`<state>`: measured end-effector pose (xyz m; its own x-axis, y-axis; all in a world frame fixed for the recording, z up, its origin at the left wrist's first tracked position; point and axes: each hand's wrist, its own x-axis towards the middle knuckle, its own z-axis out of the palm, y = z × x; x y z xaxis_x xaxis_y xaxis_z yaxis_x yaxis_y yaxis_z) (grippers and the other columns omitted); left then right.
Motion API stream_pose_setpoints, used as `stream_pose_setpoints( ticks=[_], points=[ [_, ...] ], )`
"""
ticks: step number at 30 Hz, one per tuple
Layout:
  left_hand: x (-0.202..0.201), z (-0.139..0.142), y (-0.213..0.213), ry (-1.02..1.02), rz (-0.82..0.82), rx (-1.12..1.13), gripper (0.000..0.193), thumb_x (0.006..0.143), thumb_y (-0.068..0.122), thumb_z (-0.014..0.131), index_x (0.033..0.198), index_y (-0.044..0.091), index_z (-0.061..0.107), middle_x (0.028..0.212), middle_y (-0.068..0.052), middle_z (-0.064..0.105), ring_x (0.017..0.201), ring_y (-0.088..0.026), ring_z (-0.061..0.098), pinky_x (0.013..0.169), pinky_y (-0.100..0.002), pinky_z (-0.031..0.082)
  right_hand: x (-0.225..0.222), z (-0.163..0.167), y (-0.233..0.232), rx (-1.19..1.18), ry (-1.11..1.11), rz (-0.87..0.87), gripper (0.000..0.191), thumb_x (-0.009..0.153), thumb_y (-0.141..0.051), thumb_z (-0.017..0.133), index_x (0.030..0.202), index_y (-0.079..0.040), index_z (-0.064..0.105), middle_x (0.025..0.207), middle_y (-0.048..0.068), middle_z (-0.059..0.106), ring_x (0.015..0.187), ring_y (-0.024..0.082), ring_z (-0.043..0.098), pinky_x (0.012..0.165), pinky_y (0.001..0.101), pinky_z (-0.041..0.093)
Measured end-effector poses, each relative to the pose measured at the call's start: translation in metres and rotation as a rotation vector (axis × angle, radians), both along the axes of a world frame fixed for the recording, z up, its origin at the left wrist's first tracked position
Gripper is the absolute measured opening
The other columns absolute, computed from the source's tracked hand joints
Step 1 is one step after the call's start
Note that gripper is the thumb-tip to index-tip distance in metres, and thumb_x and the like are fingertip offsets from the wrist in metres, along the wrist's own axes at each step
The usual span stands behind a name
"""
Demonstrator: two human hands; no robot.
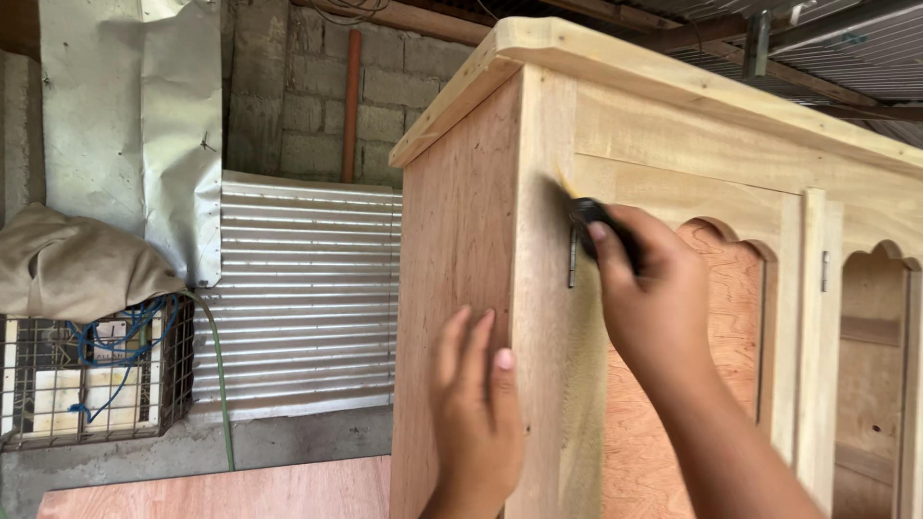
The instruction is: The person sands a wooden cabinet with sandpaper, rubbing the door frames, center stiles, and top edges by hand while steadying the cabinet with the other hand. They work over the arched door panels, the vertical dividers, and the top trim of the unfinished cabinet.
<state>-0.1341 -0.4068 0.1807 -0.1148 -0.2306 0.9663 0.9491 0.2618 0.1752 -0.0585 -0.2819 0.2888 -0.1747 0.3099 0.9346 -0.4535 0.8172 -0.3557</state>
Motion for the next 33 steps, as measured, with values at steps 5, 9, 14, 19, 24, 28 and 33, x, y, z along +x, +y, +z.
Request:
stream_pose_setpoints(
  ticks=[5,9,14,19,24,28,33],
  points=[
    [0.029,0.032,-0.007,-0.285,-0.785,0.104,0.034,0.097,0.029,0.063,0.119,0.004,0.068,0.106,-0.009,0.068,0.092,-0.014,0.064,0.082,-0.03,0.052,0.005,-0.021,-0.01,-0.507,0.153,0.969,0.022,0.095,-0.011,0.064,0.112,0.001,0.066,0.1,0.013,0.078,0.089,0.018,0.076,0.083,0.0315,0.065],
    [0.045,0.049,0.001,-0.617,-1.091,0.118,0.025,0.093,0.026,0.075,0.101,0.003,0.072,0.086,-0.002,0.069,0.078,-0.01,0.058,0.072,-0.029,0.043,-0.011,-0.045,-0.015,-0.609,0.024,1.138,0.018,0.093,-0.015,0.066,0.106,-0.003,0.068,0.093,0.01,0.075,0.079,0.017,0.072,0.068,0.0322,0.06],
    [0.044,0.06,-0.011,-0.506,-0.941,0.364,0.009,0.085,0.005,0.069,0.093,0.007,0.07,0.085,-0.003,0.073,0.08,-0.014,0.067,0.077,-0.033,0.054,-0.036,-0.066,-0.019,-0.523,-0.005,0.895,0.018,0.094,-0.013,0.074,0.105,0.0,0.069,0.095,0.013,0.074,0.079,0.017,0.065,0.07,0.0294,0.052],
    [0.022,0.107,-0.037,0.249,-0.069,0.105,0.015,0.083,-0.014,0.055,0.088,-0.002,0.047,0.136,-0.02,0.053,0.124,-0.028,0.061,0.104,-0.038,0.053,-0.053,-0.073,-0.012,-0.016,0.172,0.005,0.041,0.091,-0.027,0.075,0.126,-0.006,0.068,0.14,0.021,0.053,0.134,0.035,0.043,0.112,0.0513,0.036],
    [0.018,0.161,-0.017,0.198,0.411,-0.175,0.046,0.074,0.013,0.077,0.118,0.008,0.065,0.141,-0.019,0.047,0.125,-0.037,0.049,0.1,-0.05,0.044,-0.065,-0.076,-0.025,0.15,0.153,-0.206,0.09,0.086,-0.051,0.07,0.156,-0.005,0.037,0.164,0.027,0.025,0.149,0.047,0.023,0.115,0.0626,0.018],
    [0.014,0.158,-0.014,0.239,0.578,-0.442,0.064,0.085,0.042,0.076,0.14,0.012,0.058,0.15,-0.009,0.045,0.129,-0.039,0.043,0.103,-0.056,0.038,-0.068,-0.077,-0.036,0.143,0.157,-0.223,0.107,0.073,-0.056,0.077,0.156,-0.006,0.032,0.162,0.027,0.023,0.148,0.049,0.022,0.115,0.0611,0.021],
    [-0.005,0.117,-0.026,0.388,0.715,-0.426,0.055,0.094,0.033,0.066,0.144,0.01,0.059,0.154,-0.006,0.05,0.131,-0.038,0.045,0.107,-0.051,0.04,-0.066,-0.076,-0.037,0.14,0.124,-0.226,0.109,0.068,-0.052,0.079,0.156,-0.006,0.032,0.162,0.027,0.024,0.147,0.049,0.022,0.111,0.0612,0.022]
  ],
)
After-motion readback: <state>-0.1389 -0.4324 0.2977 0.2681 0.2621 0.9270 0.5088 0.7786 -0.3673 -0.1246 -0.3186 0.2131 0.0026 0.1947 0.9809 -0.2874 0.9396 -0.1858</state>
